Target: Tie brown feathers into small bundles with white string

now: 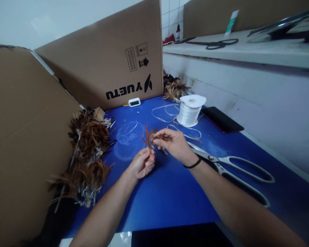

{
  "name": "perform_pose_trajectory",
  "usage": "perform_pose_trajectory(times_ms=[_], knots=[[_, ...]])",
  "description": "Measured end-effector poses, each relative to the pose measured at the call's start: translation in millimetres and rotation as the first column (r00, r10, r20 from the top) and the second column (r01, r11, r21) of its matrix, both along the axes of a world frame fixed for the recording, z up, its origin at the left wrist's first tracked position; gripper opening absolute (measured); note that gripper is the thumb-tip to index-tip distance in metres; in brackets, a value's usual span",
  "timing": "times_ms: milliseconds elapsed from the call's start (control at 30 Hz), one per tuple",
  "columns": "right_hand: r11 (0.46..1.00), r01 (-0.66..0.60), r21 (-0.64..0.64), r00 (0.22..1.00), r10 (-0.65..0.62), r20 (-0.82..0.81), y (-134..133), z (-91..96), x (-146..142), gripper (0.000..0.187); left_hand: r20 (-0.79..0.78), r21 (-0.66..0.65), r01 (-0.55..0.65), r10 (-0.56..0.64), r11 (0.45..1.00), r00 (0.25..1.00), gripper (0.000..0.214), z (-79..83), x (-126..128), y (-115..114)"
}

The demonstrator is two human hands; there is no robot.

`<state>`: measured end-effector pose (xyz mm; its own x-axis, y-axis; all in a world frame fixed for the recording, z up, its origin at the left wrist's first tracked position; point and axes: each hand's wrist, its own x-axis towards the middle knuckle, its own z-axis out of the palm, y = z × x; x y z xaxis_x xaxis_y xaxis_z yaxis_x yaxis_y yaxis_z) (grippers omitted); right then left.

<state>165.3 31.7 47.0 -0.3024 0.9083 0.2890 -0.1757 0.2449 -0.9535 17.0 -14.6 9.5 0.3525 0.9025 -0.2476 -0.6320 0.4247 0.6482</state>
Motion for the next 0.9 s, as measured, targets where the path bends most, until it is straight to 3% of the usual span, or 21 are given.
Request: perform_pose_trajectory(times_ms=[467,733,900], knots=[[0.986,-0.161,0.053,0.987,0.162,-0.018,1.5,-2.6,4.6,0.013,-0.025,-0.025,-0.040,0.040,0.999,0.999,0.017,2.1,-2.9,-1.0],[0.956,-0.172,0.236,0.985,0.166,0.046,9.5,-9.5,9.9,0.012,-0.064,0.002,-0.017,0.017,1.000,0.998,0.017,-2.2,-4.6,-0.1],[0.950,-0.164,0.265,0.983,0.137,0.118,10.2,-8.3,11.8,0.010,-0.106,-0.008,-0.031,0.030,0.999,0.994,0.021,-2.9,-4.0,0.5]])
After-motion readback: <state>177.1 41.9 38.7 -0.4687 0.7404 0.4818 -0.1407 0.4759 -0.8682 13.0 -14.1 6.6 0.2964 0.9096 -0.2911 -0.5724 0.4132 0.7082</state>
